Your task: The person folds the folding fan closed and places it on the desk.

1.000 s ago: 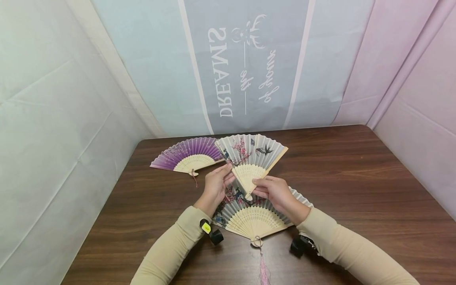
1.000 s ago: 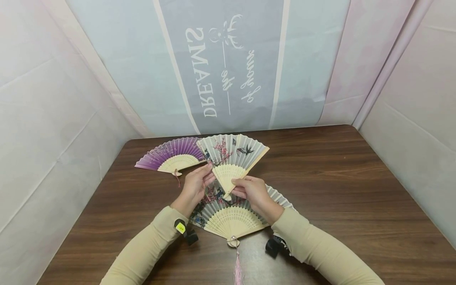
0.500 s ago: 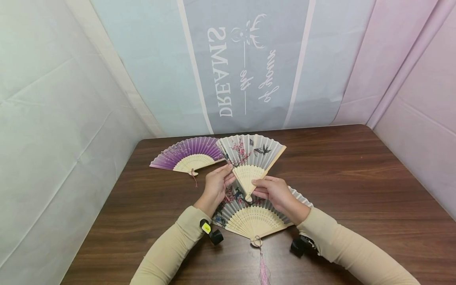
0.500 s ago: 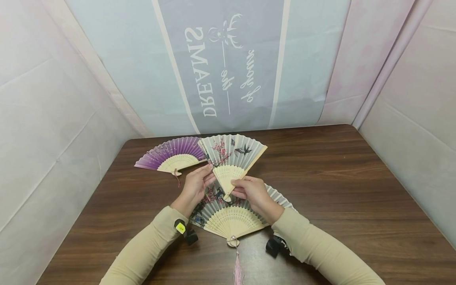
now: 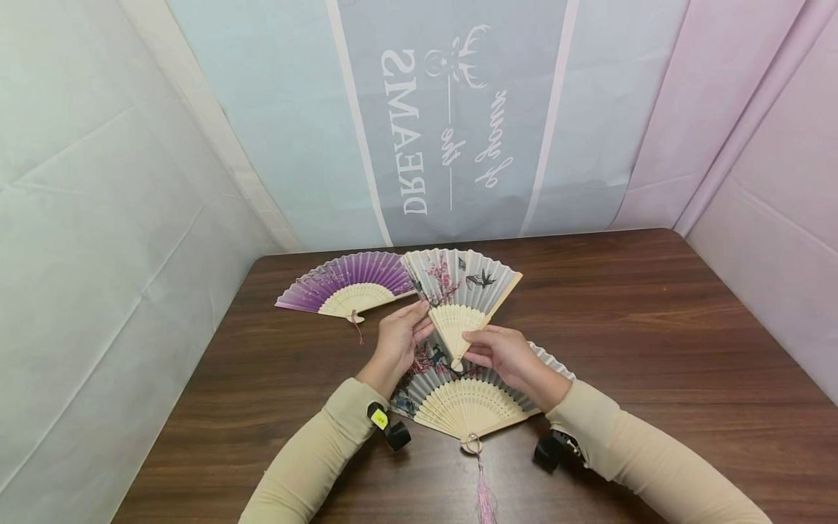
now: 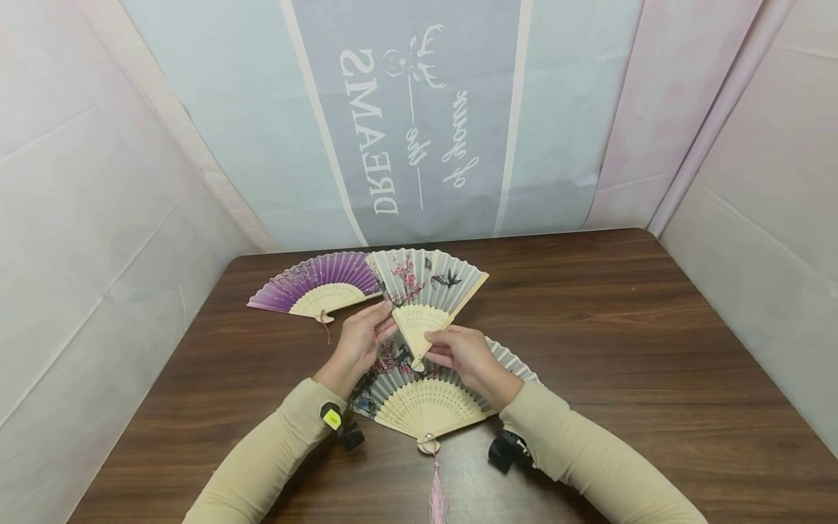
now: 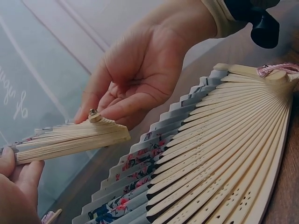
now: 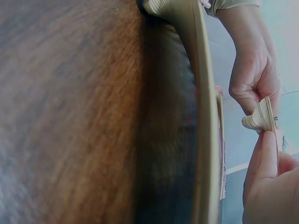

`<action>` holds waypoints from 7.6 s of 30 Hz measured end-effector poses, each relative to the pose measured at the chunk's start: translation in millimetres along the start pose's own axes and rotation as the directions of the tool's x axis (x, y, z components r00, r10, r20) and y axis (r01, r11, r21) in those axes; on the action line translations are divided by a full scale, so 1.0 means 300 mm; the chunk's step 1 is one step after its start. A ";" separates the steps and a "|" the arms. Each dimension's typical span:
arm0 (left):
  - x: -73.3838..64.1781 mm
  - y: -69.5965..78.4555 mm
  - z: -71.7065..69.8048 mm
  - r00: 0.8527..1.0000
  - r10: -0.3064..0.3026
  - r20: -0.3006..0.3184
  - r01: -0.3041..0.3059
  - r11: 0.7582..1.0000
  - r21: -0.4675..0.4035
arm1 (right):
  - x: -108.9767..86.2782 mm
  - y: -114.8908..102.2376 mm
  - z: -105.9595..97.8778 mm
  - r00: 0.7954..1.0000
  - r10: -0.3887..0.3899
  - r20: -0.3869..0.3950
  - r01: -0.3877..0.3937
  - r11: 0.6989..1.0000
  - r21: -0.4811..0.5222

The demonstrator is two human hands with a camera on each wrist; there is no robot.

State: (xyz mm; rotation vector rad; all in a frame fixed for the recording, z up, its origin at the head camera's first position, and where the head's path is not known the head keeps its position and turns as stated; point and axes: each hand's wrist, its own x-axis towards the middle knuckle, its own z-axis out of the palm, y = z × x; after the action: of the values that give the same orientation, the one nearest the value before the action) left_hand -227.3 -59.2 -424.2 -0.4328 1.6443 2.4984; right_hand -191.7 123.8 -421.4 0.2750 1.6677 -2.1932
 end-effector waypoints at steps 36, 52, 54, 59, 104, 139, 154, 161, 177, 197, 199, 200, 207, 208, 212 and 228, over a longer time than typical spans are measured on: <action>-0.002 0.006 0.007 0.997 0.011 0.071 -0.011 1.000 -0.008 | -0.001 -0.008 0.002 0.999 0.032 0.013 -0.032 0.999 0.005; 0.004 0.006 0.011 0.998 -0.008 0.065 0.007 1.000 0.021 | 0.000 -0.018 0.009 0.998 0.048 0.027 -0.047 0.999 -0.023; 0.004 0.005 0.010 0.998 -0.011 0.066 0.008 0.999 0.031 | 0.000 -0.017 0.010 0.998 0.044 0.036 -0.043 0.999 -0.029; 0.005 0.001 0.011 0.997 -0.006 0.075 0.003 0.999 0.039 | 0.000 -0.015 0.012 0.998 0.041 0.040 -0.039 0.998 -0.043; 0.005 -0.011 0.011 0.993 -0.012 0.113 0.005 0.998 0.061 | -0.001 -0.012 -0.002 0.994 0.063 0.092 -0.056 0.995 -0.083; 0.003 -0.022 0.015 0.992 -0.017 0.129 0.004 0.995 0.098 | -0.001 0.003 -0.002 0.989 0.047 0.138 -0.030 0.992 -0.123; 0.003 -0.018 0.018 0.989 -0.019 0.143 0.004 0.995 0.101 | 0.000 -0.002 -0.001 0.983 0.065 0.171 -0.043 0.990 -0.131; 0.001 -0.015 0.018 0.990 -0.014 0.142 -0.001 0.995 0.100 | -0.007 -0.012 0.003 0.984 0.059 0.167 -0.038 0.991 -0.124; 0.006 -0.029 0.008 0.988 -0.034 0.150 0.016 0.993 0.117 | -0.004 -0.007 0.004 0.981 0.070 0.181 -0.045 0.989 -0.139; 0.005 -0.033 0.008 0.988 -0.055 0.142 0.035 0.990 0.138 | -0.002 -0.003 0.008 0.987 0.060 0.149 -0.034 0.984 -0.176; 0.004 -0.032 0.009 0.988 -0.059 0.144 0.038 0.989 0.145 | -0.002 -0.002 0.008 0.987 0.056 0.148 -0.028 0.982 -0.186; 0.003 -0.032 0.010 0.988 -0.059 0.146 0.038 0.988 0.147 | -0.002 -0.002 0.007 0.988 0.053 0.147 -0.025 0.982 -0.190; -0.001 -0.033 0.010 0.987 -0.062 0.151 0.040 0.989 0.144 | -0.004 -0.001 0.008 0.989 0.041 0.139 -0.014 0.983 -0.185; -0.002 -0.033 0.010 0.987 -0.063 0.150 0.042 0.989 0.144 | -0.004 0.000 0.008 0.990 0.038 0.136 -0.013 0.983 -0.183; -0.004 -0.033 0.010 0.987 -0.064 0.146 0.042 0.988 0.146 | -0.004 0.003 0.008 0.992 0.027 0.121 -0.006 0.985 -0.172; -0.005 -0.037 0.013 0.988 -0.054 0.146 0.028 0.984 0.174 | -0.007 0.006 0.013 0.996 0.011 0.085 0.001 0.989 -0.151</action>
State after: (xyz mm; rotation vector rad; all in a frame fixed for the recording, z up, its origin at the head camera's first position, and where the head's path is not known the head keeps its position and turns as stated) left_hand -223.8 -51.1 -432.1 -0.2494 1.7524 2.2743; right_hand -188.7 120.1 -421.2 0.1418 1.7712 -2.0321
